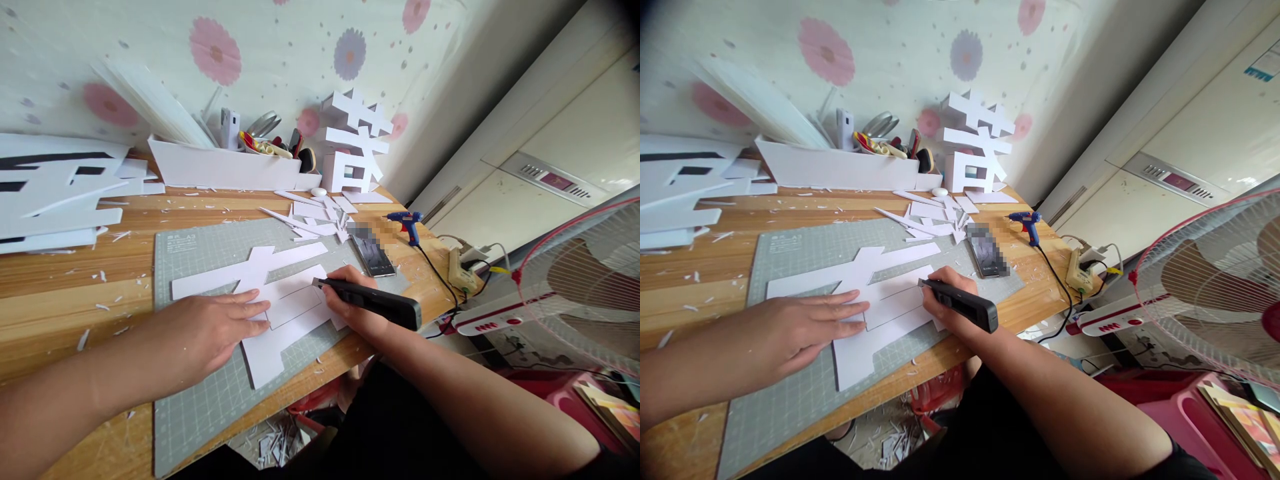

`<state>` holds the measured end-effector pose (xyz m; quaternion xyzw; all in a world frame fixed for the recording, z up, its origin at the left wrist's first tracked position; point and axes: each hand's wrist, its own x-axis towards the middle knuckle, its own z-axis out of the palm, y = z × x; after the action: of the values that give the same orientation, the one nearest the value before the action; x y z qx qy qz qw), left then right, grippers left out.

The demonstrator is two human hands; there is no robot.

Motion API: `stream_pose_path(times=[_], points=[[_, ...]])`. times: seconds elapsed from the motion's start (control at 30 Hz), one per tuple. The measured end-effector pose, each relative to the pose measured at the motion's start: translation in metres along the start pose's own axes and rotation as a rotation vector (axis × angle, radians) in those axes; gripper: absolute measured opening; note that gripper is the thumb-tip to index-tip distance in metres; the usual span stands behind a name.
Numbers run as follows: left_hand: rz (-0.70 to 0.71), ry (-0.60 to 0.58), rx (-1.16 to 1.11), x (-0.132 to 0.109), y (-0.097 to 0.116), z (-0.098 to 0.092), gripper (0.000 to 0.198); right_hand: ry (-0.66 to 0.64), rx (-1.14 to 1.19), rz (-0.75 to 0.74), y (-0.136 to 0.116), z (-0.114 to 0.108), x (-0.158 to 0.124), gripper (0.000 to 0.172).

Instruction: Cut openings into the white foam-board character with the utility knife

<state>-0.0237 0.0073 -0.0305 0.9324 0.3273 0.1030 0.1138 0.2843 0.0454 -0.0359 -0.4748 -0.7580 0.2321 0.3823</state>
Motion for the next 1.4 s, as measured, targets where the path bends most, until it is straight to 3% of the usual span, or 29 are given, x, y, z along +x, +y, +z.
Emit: stream_pose_path(times=[0.27, 0.6, 1.03, 1.4], points=[[0.031, -0.048, 0.124, 0.004, 0.005, -0.004, 0.053, -0.027, -0.019, -0.039, 0.001, 0.0, -0.003, 0.011], [0.046, 0.012, 0.085, 0.0, 0.0, 0.001, 0.051, 0.012, -0.048, -0.132, 0.002, 0.002, -0.005, 0.007], [0.019, -0.012, 0.06, 0.001, 0.001, 0.001, 0.049, 0.017, 0.03, -0.051, 0.002, 0.002, -0.009, 0.009], [-0.054, -0.052, -0.021, 0.0, -0.004, 0.012, 0.042, -0.072, 0.007, -0.06, 0.002, -0.003, -0.003, 0.009]])
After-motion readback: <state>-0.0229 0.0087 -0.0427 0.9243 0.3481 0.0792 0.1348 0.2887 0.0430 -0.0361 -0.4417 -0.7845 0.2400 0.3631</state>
